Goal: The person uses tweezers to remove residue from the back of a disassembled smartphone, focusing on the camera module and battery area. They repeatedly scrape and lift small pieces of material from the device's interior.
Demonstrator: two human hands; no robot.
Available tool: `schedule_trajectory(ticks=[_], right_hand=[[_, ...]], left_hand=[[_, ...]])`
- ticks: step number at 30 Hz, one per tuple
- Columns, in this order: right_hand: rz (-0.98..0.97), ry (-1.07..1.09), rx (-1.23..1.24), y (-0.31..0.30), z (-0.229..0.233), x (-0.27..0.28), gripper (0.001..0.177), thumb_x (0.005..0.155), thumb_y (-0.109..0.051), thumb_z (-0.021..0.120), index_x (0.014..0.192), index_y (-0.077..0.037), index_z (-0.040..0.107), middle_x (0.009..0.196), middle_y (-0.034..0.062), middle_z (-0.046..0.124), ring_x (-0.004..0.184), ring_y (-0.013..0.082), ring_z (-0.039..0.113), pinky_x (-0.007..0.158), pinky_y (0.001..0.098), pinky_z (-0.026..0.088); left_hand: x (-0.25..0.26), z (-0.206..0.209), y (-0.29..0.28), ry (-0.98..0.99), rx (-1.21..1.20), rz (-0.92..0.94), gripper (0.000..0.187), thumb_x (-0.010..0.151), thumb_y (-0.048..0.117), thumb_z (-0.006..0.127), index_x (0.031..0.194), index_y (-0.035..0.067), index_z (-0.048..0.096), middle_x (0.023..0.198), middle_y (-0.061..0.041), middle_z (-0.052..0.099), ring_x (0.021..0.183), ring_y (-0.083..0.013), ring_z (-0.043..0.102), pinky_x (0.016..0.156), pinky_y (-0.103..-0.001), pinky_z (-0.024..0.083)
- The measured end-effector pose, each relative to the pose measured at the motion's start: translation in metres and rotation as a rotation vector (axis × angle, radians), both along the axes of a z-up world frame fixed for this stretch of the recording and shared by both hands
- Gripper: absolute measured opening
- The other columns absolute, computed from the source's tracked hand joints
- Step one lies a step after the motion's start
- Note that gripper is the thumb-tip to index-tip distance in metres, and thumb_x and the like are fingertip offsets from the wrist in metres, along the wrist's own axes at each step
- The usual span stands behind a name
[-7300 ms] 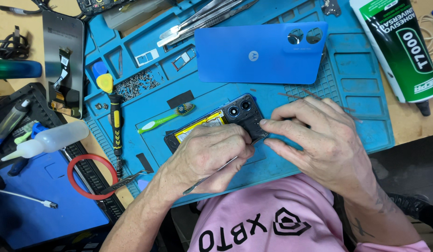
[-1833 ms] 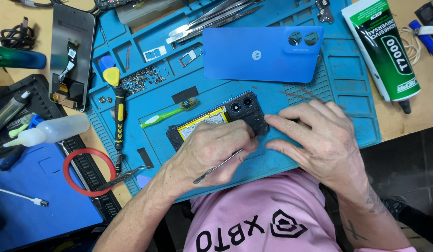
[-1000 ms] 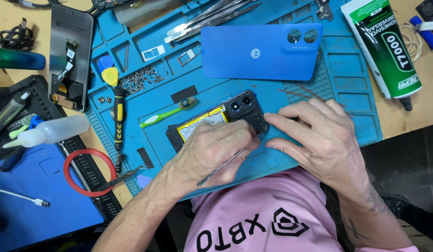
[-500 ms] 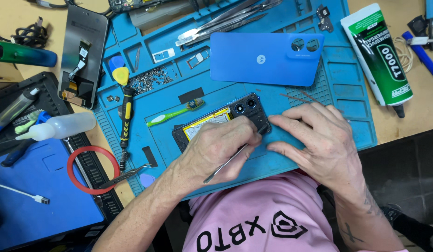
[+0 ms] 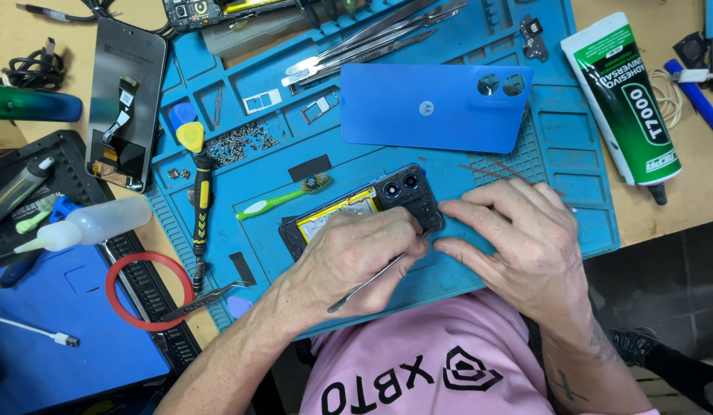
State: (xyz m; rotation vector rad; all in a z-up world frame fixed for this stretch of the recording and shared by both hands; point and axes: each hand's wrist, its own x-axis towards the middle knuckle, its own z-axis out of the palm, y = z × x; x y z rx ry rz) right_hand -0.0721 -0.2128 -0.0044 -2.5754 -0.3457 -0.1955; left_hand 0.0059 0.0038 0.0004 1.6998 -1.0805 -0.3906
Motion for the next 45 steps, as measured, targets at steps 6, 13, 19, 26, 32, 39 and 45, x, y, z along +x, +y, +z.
schedule_trajectory(ticks=[6, 13, 19, 26, 32, 39, 45], right_hand=[[-0.007, -0.002, -0.028, 0.0008, -0.0002, 0.0026, 0.029, 0.096, -0.036, 0.073, 0.106, -0.009, 0.075, 0.098, 0.0050, 0.069, 0.081, 0.0248, 0.061, 0.067, 0.0386, 0.038], [-0.004, -0.008, -0.033, -0.0008, -0.0017, 0.0015, 0.027, 0.099, -0.035, 0.070, 0.108, -0.010, 0.075, 0.099, 0.0042, 0.069, 0.081, 0.0237, 0.061, 0.068, 0.0392, 0.038], [-0.002, -0.009, -0.032, -0.0017, -0.0014, 0.0012, 0.027, 0.099, -0.035, 0.071, 0.109, -0.010, 0.075, 0.099, 0.0035, 0.068, 0.080, 0.0239, 0.060, 0.068, 0.0397, 0.038], [0.000, -0.013, -0.040, -0.0008, -0.0023, 0.0002, 0.026, 0.099, -0.034, 0.072, 0.108, -0.011, 0.075, 0.099, 0.0031, 0.069, 0.079, 0.0233, 0.060, 0.067, 0.0391, 0.037], [0.001, -0.021, -0.042, -0.0010, -0.0024, 0.0006, 0.025, 0.099, -0.033, 0.071, 0.108, -0.010, 0.075, 0.099, 0.0037, 0.070, 0.080, 0.0239, 0.060, 0.068, 0.0393, 0.037], [0.003, -0.030, -0.027, 0.0000, -0.0027, 0.0003, 0.025, 0.099, -0.032, 0.073, 0.107, -0.009, 0.076, 0.099, 0.0040, 0.070, 0.080, 0.0242, 0.061, 0.068, 0.0393, 0.038], [0.003, -0.029, -0.032, 0.0005, -0.0032, 0.0000, 0.026, 0.099, -0.033, 0.073, 0.106, -0.009, 0.076, 0.098, 0.0047, 0.070, 0.080, 0.0255, 0.060, 0.068, 0.0400, 0.037]], left_hand=[[0.0038, 0.0010, -0.0017, 0.042, 0.025, -0.024, 0.013, 0.103, 0.004, 0.048, 0.092, 0.006, 0.055, 0.084, -0.007, 0.057, 0.065, -0.0274, 0.055, 0.056, -0.037, 0.043], [0.0052, 0.0028, -0.0049, 0.020, 0.023, -0.019, 0.012, 0.104, 0.004, 0.049, 0.094, 0.004, 0.055, 0.089, -0.008, 0.060, 0.068, -0.0279, 0.060, 0.056, -0.037, 0.045], [0.0060, 0.0040, -0.0071, 0.036, 0.013, -0.023, 0.014, 0.104, 0.003, 0.049, 0.091, 0.005, 0.053, 0.084, -0.008, 0.057, 0.065, -0.0287, 0.056, 0.055, -0.038, 0.041], [0.0037, 0.0022, -0.0049, -0.009, -0.003, -0.003, 0.014, 0.105, 0.004, 0.049, 0.092, 0.003, 0.055, 0.087, -0.009, 0.059, 0.065, -0.0266, 0.057, 0.054, -0.036, 0.043], [0.0028, 0.0015, -0.0065, -0.030, 0.007, 0.001, 0.012, 0.102, -0.001, 0.050, 0.093, 0.003, 0.056, 0.087, -0.009, 0.059, 0.066, -0.0271, 0.057, 0.053, -0.036, 0.044], [0.0030, 0.0038, -0.0056, -0.026, -0.014, -0.001, 0.012, 0.102, -0.003, 0.049, 0.092, 0.002, 0.055, 0.085, -0.010, 0.058, 0.066, -0.0273, 0.057, 0.055, -0.036, 0.046], [0.0034, 0.0048, -0.0038, -0.037, -0.032, 0.003, 0.013, 0.103, -0.003, 0.050, 0.092, 0.002, 0.057, 0.087, -0.010, 0.058, 0.064, -0.0260, 0.055, 0.051, -0.035, 0.042]])
